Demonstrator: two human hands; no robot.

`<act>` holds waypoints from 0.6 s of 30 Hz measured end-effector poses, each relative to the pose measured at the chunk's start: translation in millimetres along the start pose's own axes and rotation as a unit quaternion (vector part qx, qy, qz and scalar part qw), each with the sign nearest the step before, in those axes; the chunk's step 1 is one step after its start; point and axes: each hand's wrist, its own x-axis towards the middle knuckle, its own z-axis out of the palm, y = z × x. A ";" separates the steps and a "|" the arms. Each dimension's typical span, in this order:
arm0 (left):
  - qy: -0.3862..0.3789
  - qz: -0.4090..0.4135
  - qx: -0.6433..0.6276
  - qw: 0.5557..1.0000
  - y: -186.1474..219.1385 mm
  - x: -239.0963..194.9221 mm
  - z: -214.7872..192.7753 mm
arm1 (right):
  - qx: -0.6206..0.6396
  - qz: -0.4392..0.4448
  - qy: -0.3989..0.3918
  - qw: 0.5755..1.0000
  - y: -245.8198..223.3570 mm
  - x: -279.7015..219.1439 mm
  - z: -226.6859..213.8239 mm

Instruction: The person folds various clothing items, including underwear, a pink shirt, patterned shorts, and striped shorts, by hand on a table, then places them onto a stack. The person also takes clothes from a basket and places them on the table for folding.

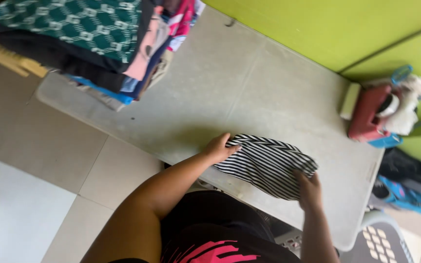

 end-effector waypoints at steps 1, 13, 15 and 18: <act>0.011 -0.004 -0.003 1.000 -6.4 -3.6 -14.6 | -0.005 -0.002 -0.011 1.000 -31.6 -4.7 9.3; -0.028 0.148 -0.528 0.836 51.2 -81.4 -415.6 | 0.168 -0.277 -0.406 0.855 -295.4 -78.7 306.2; 0.132 0.204 -0.403 0.883 33.5 -73.0 -498.8 | 0.123 -0.346 -0.405 0.837 -310.6 -100.5 387.6; 0.200 0.202 -0.335 0.898 18.1 -60.4 -608.4 | 0.153 -0.334 -0.406 0.837 -317.1 -125.2 496.8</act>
